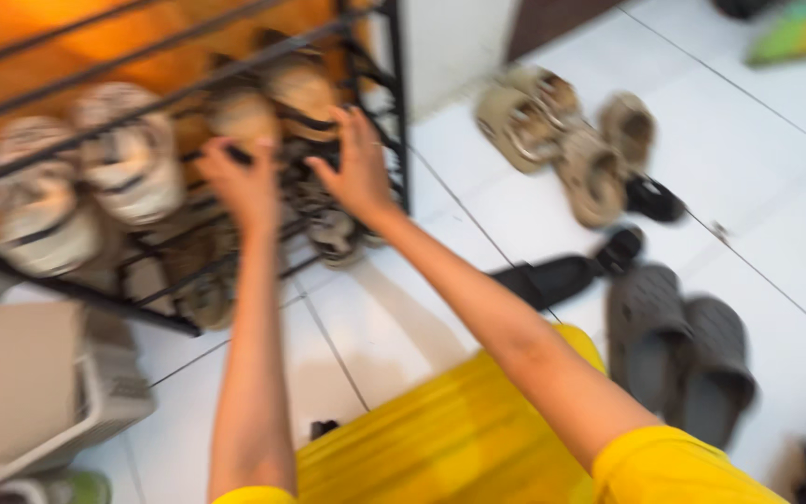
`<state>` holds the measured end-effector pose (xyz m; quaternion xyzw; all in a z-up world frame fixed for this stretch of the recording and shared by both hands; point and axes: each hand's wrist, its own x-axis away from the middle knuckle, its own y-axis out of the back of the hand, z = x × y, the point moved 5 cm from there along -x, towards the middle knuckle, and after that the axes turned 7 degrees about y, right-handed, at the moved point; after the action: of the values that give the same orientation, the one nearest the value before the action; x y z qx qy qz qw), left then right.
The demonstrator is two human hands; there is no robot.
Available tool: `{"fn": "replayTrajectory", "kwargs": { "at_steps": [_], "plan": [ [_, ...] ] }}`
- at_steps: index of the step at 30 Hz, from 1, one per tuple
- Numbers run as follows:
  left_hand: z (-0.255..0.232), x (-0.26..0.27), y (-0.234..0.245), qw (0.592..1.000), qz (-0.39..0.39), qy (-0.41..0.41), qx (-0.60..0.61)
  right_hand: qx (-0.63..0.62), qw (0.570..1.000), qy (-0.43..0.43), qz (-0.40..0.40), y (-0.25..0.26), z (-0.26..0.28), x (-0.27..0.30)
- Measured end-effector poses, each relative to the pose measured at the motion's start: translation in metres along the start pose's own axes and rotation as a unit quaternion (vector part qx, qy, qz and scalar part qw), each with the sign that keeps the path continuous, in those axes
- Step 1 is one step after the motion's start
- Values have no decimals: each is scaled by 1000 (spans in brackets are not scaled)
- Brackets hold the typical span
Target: The person assembles a black metal shoe rack by inserting horizontal bars into the frame and securing them. Then the person places multiple pairs of shoes and sandals onto the rack shelves.
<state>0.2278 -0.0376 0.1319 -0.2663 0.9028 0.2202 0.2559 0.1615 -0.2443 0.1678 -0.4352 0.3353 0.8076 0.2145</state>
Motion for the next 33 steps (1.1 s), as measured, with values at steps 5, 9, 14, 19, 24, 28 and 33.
{"fn": "replayTrajectory", "kwargs": {
  "at_steps": [5,9,14,19,24,28,33],
  "plan": [
    [-10,0,12,1000,10,-14,-18,-46,994,-97,20,48,-34,77],
    [-40,61,23,1000,-24,-14,-3,-5,988,-156,14,119,-112,153],
    [-65,199,-51,995,39,-4,94,120,959,-255,32,212,-214,232],
    [-112,360,-159,945,327,15,-16,199,939,-280,8,282,-326,266],
    [-112,438,-209,823,536,7,-188,243,922,-301,14,309,-460,258],
    [-101,442,-220,796,576,-2,-187,292,909,-286,83,313,-541,233],
    [-100,436,-213,795,580,10,-178,317,868,-355,143,289,-585,200]
  ]
}}
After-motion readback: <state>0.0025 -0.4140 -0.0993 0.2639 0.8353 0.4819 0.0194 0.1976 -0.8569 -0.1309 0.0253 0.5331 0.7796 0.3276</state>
